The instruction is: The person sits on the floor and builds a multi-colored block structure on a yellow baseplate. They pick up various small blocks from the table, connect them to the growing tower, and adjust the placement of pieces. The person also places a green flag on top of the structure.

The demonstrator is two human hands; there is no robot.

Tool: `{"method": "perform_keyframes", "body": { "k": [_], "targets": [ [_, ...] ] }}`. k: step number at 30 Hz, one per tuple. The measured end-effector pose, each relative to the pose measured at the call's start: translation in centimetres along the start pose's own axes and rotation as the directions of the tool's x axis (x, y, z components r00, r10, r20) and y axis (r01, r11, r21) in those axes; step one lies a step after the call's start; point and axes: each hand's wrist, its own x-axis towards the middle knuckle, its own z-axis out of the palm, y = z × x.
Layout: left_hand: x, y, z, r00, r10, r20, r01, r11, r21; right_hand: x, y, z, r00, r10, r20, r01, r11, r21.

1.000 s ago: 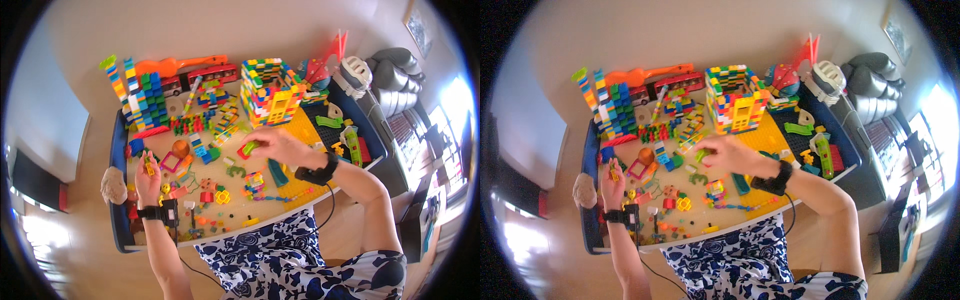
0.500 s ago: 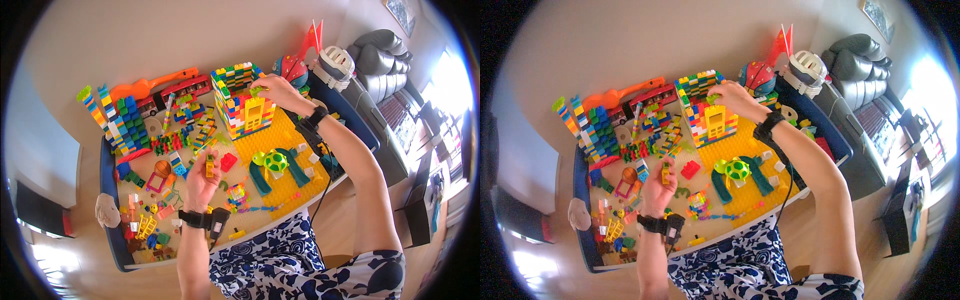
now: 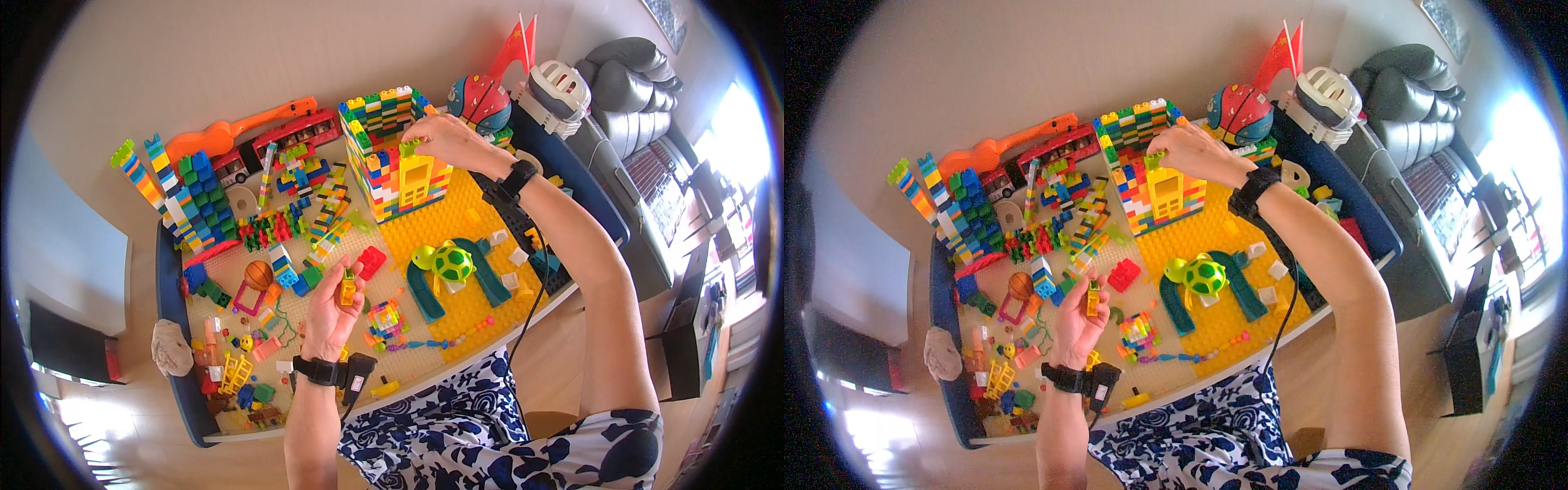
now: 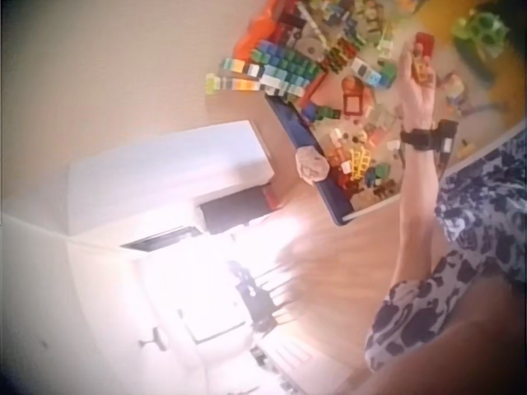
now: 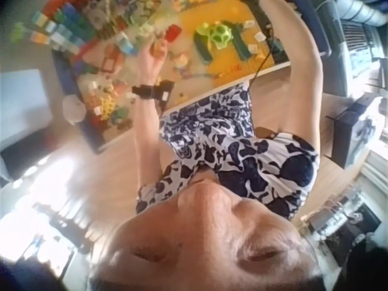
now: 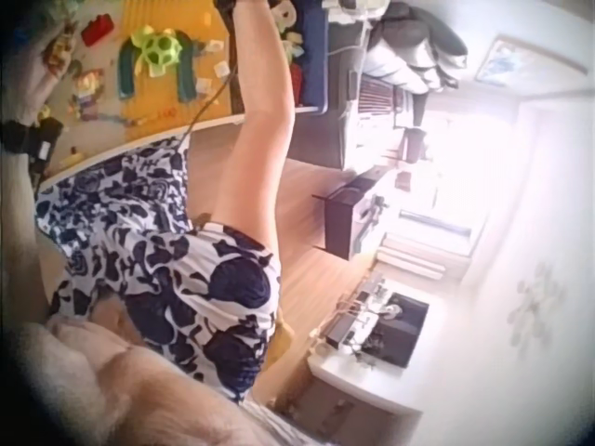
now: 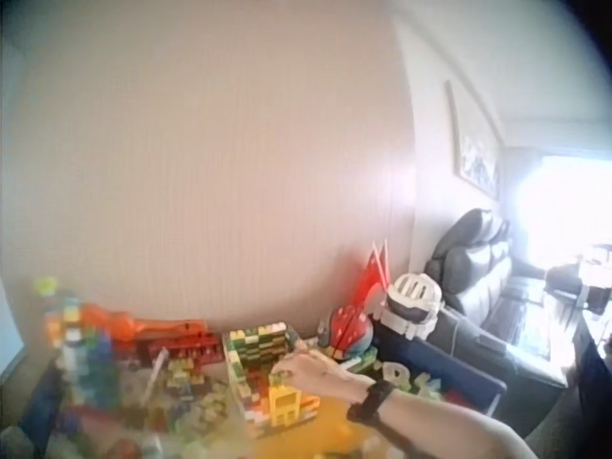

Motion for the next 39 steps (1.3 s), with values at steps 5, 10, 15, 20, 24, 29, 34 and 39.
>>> {"method": "perform_keyframes", "body": {
  "k": [5,10,15,20,24,29,34,39],
  "targets": [
    [0.0,0.0,0.3,0.999,0.013,-0.035,-0.012,0.999,0.035,0.0,-0.3,0.2,1.000,-0.006,0.015,0.006,0.999,0.036],
    [0.0,-0.1,0.3,0.999,0.022,-0.039,-0.020,0.998,0.055,-0.1,0.0,0.5,0.999,-0.035,-0.007,0.035,0.999,0.011],
    [-0.1,-0.1,0.3,0.999,0.019,-0.034,-0.017,0.998,0.057,0.0,0.0,0.5,1.000,-0.028,-0.001,0.028,0.999,0.040],
    [0.0,-0.1,0.3,0.999,0.015,-0.037,-0.013,0.999,0.036,0.1,0.2,0.5,0.999,-0.019,0.033,0.016,0.997,0.081],
    [0.0,-0.1,0.3,0.999,0.013,-0.043,-0.011,0.999,0.040,0.1,0.0,0.2,0.998,-0.007,0.065,0.002,0.997,0.081],
    [0.1,-0.1,0.2,0.999,0.014,-0.041,-0.012,0.998,0.055,0.3,0.5,0.7,0.997,-0.054,0.046,0.054,0.999,0.008],
    [0.1,-0.1,0.1,0.999,0.012,-0.052,-0.008,0.998,0.062,0.2,0.3,0.7,0.999,-0.053,0.008,0.053,0.998,-0.012],
    [0.1,-0.1,0.0,0.998,0.015,-0.056,-0.011,0.997,0.082,0.8,0.5,0.0,1.000,-0.026,-0.008,0.026,0.999,0.020]
  ]
}}
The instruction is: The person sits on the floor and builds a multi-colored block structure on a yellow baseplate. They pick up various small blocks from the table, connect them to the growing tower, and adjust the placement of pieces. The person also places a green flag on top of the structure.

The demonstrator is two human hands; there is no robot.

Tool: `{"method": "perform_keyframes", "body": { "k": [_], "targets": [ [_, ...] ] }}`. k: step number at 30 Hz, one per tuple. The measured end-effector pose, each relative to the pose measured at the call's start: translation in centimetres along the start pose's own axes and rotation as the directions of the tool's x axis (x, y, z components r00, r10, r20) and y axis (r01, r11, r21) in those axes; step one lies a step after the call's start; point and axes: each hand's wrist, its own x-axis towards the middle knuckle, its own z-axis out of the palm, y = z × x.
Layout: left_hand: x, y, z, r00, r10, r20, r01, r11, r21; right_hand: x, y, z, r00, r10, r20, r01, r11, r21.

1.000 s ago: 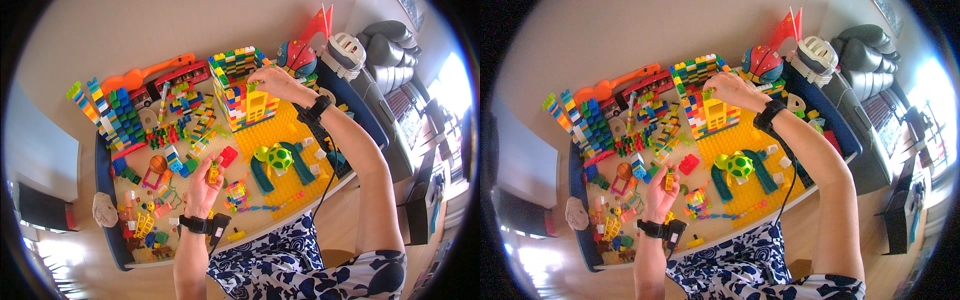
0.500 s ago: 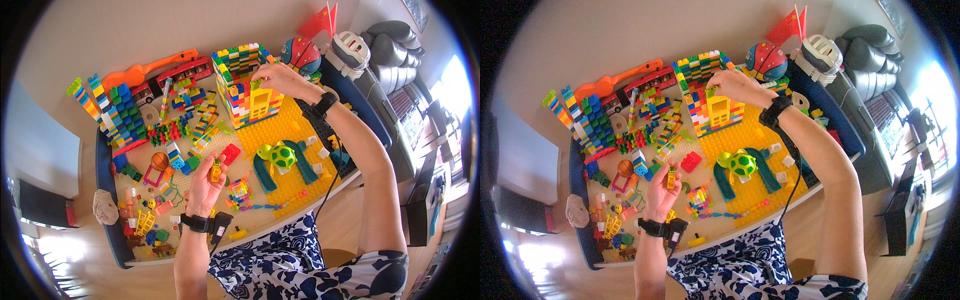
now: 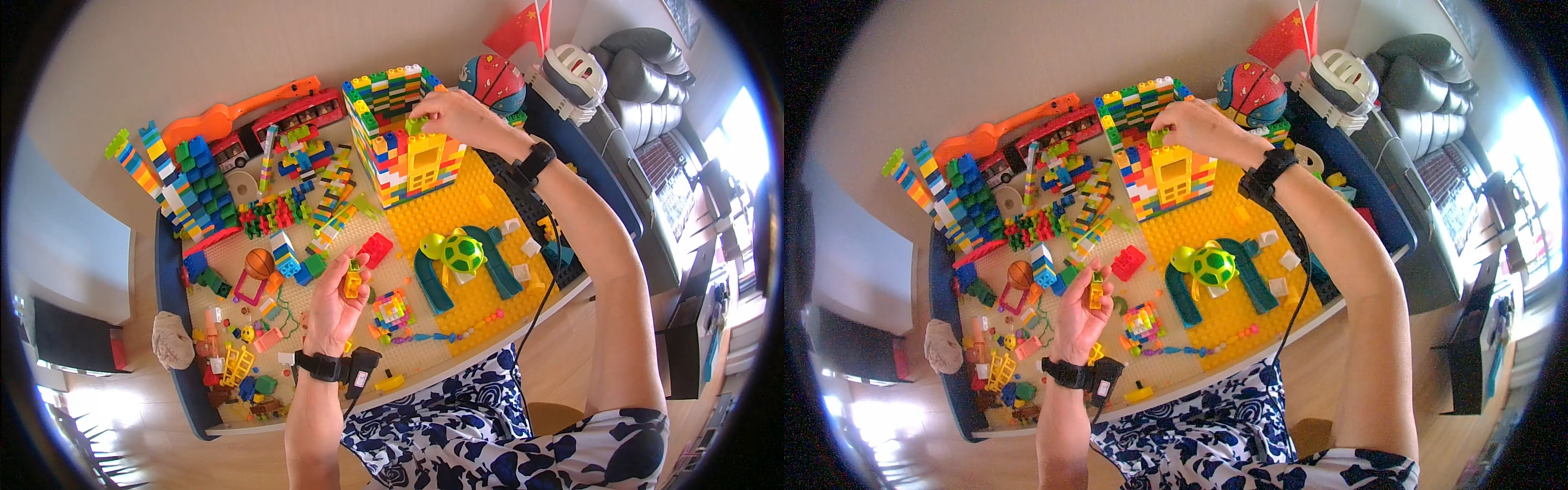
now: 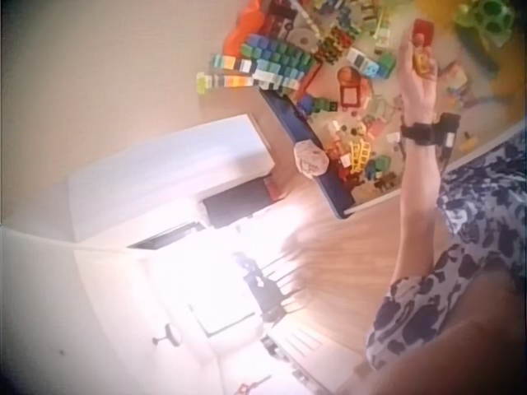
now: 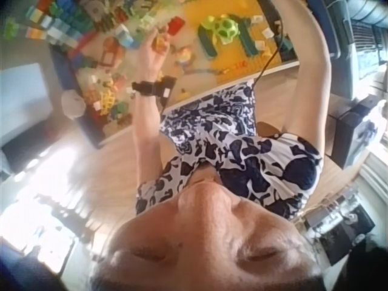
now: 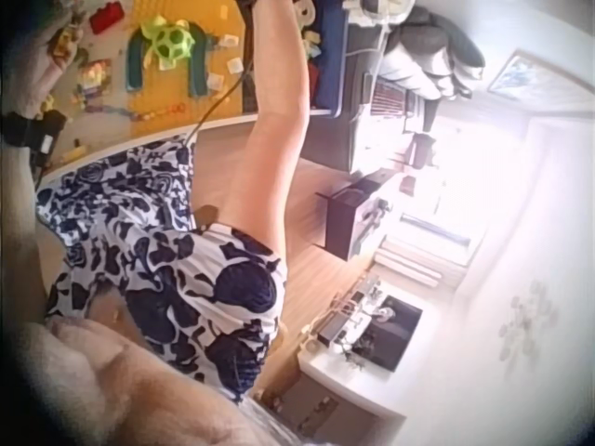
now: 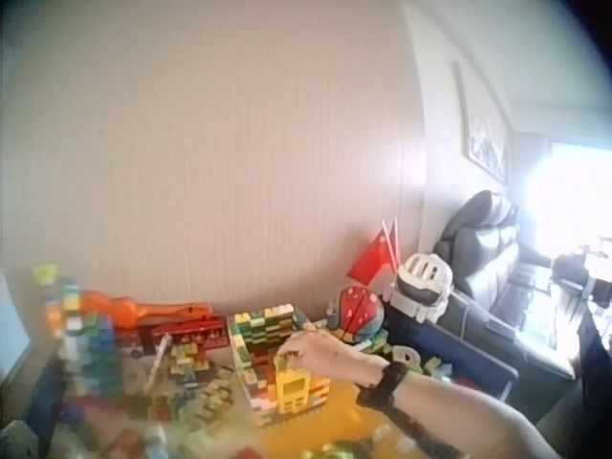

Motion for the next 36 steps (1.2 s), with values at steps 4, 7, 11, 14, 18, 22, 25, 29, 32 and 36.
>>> {"method": "perform_keyframes", "body": {
  "k": [4,7,11,14,18,22,25,29,32,36],
  "targets": [
    [-0.1,0.0,0.2,1.000,-0.005,-0.013,0.005,1.000,0.009,0.5,0.2,0.0,0.998,0.042,-0.036,-0.044,0.998,-0.049],
    [-0.1,0.0,0.5,1.000,-0.011,-0.025,0.012,1.000,0.013,0.9,1.2,0.7,0.999,-0.035,-0.020,0.034,0.999,-0.035],
    [-0.1,0.0,0.3,1.000,-0.001,-0.015,0.001,1.000,0.011,1.5,0.7,1.0,0.998,-0.068,0.016,0.069,0.996,-0.059],
    [-0.1,0.0,0.3,1.000,0.001,-0.012,-0.001,1.000,0.008,1.7,0.4,0.5,0.996,-0.054,0.072,0.058,0.997,-0.059],
    [0.0,-0.1,0.2,1.000,-0.003,0.003,0.003,1.000,0.001,1.6,0.2,0.1,0.995,-0.051,0.089,0.054,0.998,-0.032],
    [0.0,-0.1,0.3,1.000,-0.010,-0.012,0.010,1.000,0.002,1.8,0.8,-0.1,0.988,-0.095,0.118,0.099,0.995,-0.028],
    [0.0,0.0,0.1,1.000,-0.007,-0.020,0.007,1.000,-0.001,2.2,0.4,-0.3,0.987,-0.067,0.146,0.068,0.998,-0.005],
    [0.1,-0.2,0.1,1.000,-0.017,-0.024,0.017,1.000,0.005,2.0,1.1,-0.1,0.985,-0.097,0.143,0.099,0.995,-0.013],
    [0.1,-0.2,0.1,1.000,-0.016,-0.022,0.016,1.000,0.008,2.0,1.1,-0.1,0.979,-0.125,0.159,0.130,0.991,-0.017],
    [0.1,-0.2,0.0,0.999,-0.019,-0.029,0.019,1.000,0.012,2.0,1.3,-0.3,0.974,-0.141,0.175,0.142,0.990,0.007]
  ]
}}
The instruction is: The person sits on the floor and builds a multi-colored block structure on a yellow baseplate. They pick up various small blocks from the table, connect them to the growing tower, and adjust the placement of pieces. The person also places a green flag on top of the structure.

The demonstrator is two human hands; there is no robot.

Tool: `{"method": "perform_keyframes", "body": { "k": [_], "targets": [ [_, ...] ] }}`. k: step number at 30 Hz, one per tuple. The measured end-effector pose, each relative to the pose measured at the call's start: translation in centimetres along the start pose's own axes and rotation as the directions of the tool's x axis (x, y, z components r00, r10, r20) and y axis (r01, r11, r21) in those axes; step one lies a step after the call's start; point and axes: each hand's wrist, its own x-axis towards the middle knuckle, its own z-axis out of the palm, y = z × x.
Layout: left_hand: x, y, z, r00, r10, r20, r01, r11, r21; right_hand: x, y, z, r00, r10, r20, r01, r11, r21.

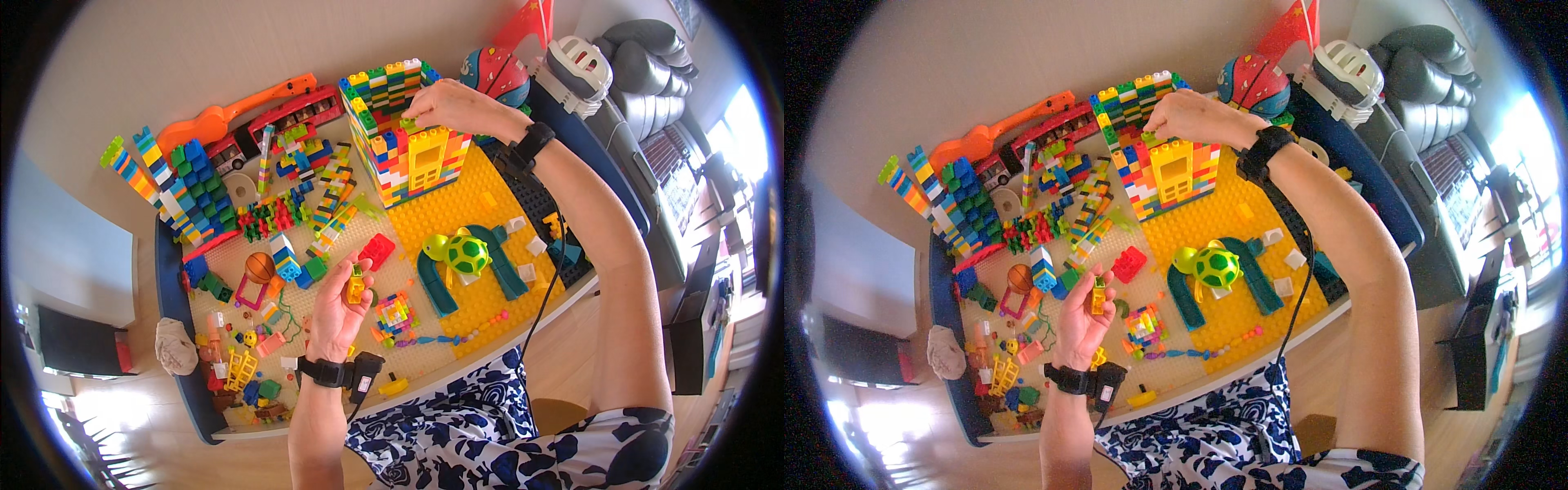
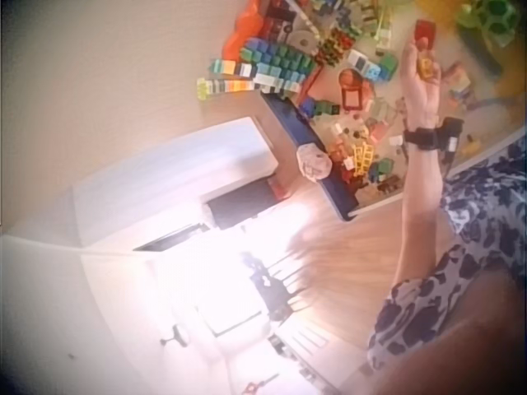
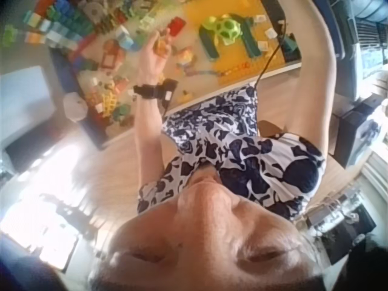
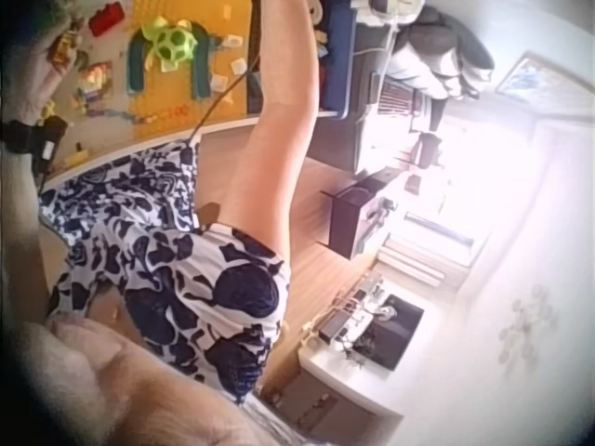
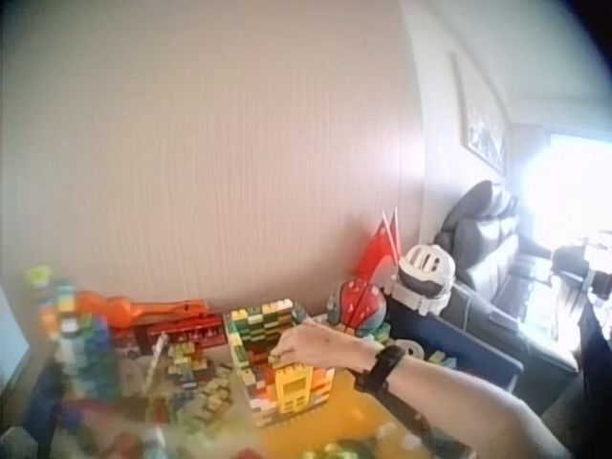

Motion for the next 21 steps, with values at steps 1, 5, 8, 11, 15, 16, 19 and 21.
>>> {"method": "perform_keyframes", "body": {
  "k": [1,5,8,11,15,16,19,21],
  "targets": [
    [0.0,0.0,0.0,1.000,0.001,-0.002,-0.001,1.000,-0.003,0.0,0.0,0.0,1.000,0.005,0.004,-0.005,1.000,0.013],
    [0.1,-0.1,-0.2,1.000,0.004,0.002,-0.004,1.000,-0.002,0.0,0.0,0.0,1.000,-0.006,-0.016,0.006,1.000,0.022],
    [0.1,-0.2,-0.2,1.000,0.001,0.002,-0.001,1.000,0.002,0.0,-0.4,-0.2,1.000,0.023,-0.006,-0.023,0.999,0.024],
    [0.2,-0.2,-0.4,1.000,-0.001,-0.008,0.001,1.000,0.007,0.1,-1.0,-0.5,0.997,0.070,0.023,-0.070,0.998,-0.005],
    [0.2,-0.2,-0.5,1.000,-0.001,-0.009,0.002,1.000,0.010,0.0,-1.0,-0.3,0.996,0.092,0.013,-0.092,0.996,-0.006],
    [0.2,-0.2,-0.4,1.000,-0.005,-0.009,0.006,1.000,0.003,-0.1,-0.9,-0.3,0.995,0.098,0.014,-0.098,0.995,-0.001],
    [0.2,-0.1,-0.4,1.000,0.002,-0.004,-0.002,1.000,-0.006,0.1,-1.0,-0.3,0.992,0.126,0.018,-0.126,0.991,0.033],
    [0.3,-0.1,-0.6,1.000,0.018,-0.001,-0.018,1.000,0.010,-0.1,-1.1,-0.3,0.993,0.114,0.011,-0.115,0.993,0.027]
  ]
}}
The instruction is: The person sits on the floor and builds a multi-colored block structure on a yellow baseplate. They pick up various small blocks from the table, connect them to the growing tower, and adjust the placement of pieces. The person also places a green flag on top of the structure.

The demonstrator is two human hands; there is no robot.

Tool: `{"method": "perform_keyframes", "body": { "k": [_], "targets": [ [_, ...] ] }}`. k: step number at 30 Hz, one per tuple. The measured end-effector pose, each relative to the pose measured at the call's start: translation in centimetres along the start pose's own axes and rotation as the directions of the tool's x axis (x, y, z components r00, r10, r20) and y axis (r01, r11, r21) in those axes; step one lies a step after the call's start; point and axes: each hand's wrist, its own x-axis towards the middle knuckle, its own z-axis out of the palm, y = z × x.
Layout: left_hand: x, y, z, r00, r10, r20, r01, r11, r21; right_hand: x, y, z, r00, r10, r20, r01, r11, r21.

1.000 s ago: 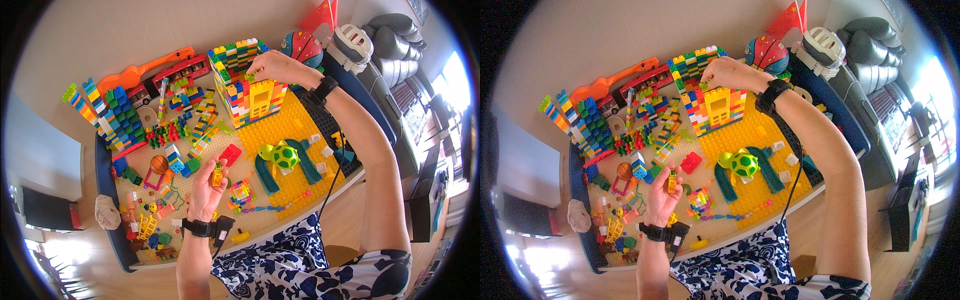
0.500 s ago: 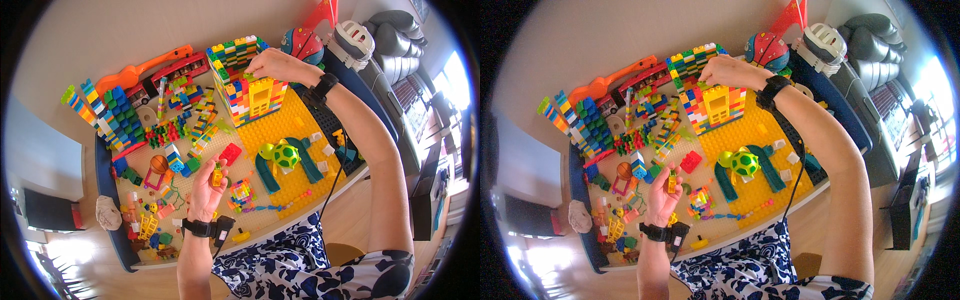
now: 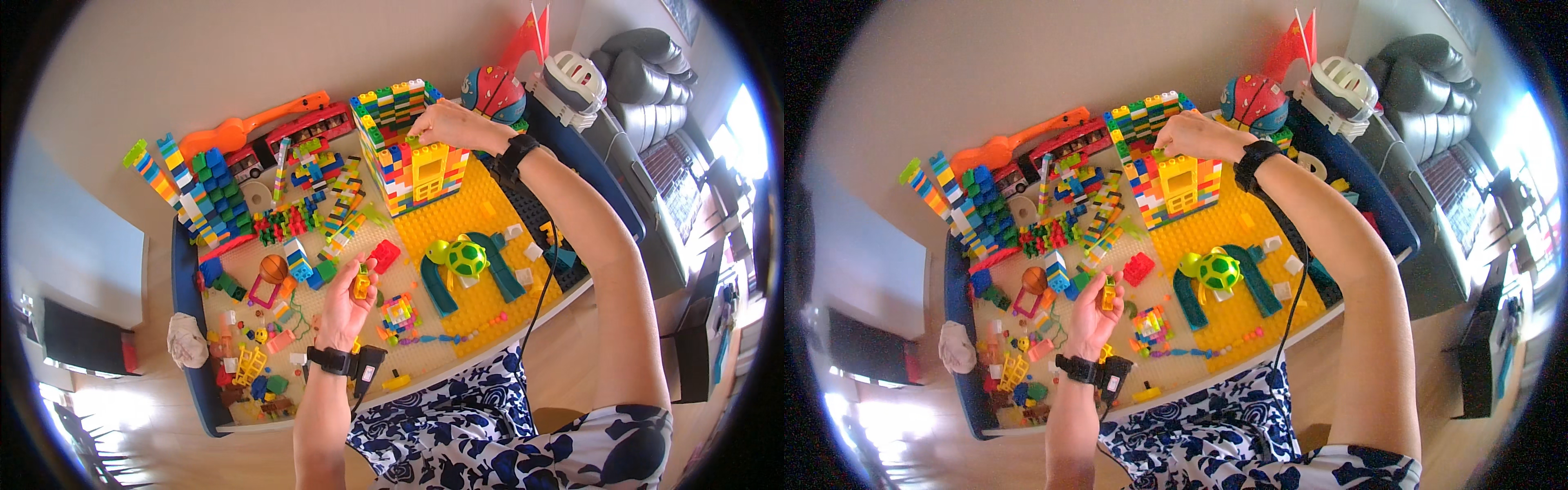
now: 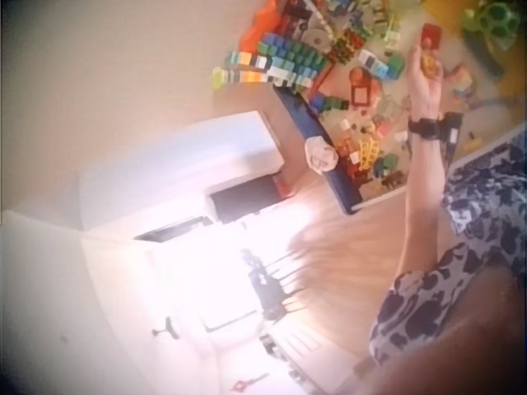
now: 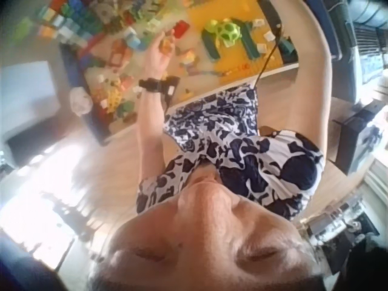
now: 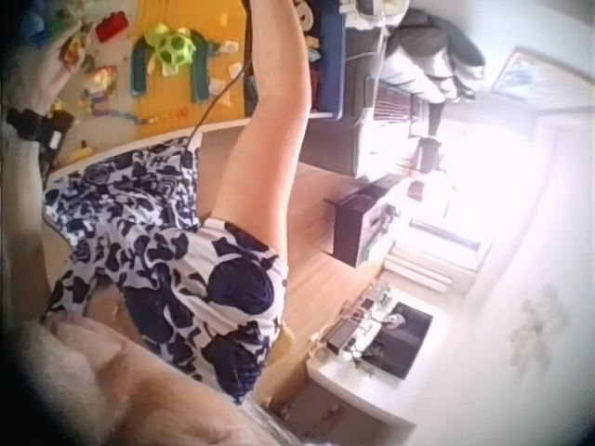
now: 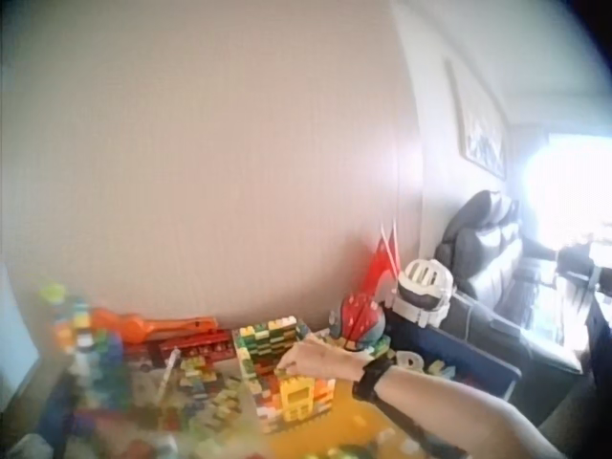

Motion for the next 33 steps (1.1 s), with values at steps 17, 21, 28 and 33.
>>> {"method": "perform_keyframes", "body": {
  "k": [17,21,28,33],
  "targets": [
    [0.5,-0.5,-0.4,0.994,0.025,0.107,-0.004,0.982,-0.190,-1.8,-3.3,-1.0,0.939,-0.015,-0.342,-0.010,0.997,-0.073],
    [-0.2,-0.4,0.6,0.982,0.045,0.181,0.007,0.961,-0.277,-5.3,-9.1,3.0,0.965,-0.223,-0.139,0.230,0.973,0.035],
    [0.0,-0.5,0.3,0.947,0.117,0.299,-0.041,0.967,-0.250,-7.5,-16.5,9.2,0.992,-0.076,-0.097,0.096,0.970,0.223],
    [0.3,-0.9,0.9,0.953,0.098,0.287,-0.052,0.985,-0.163,-7.7,-16.4,10.5,0.999,-0.048,-0.016,0.050,0.976,0.211]
  ]
}}
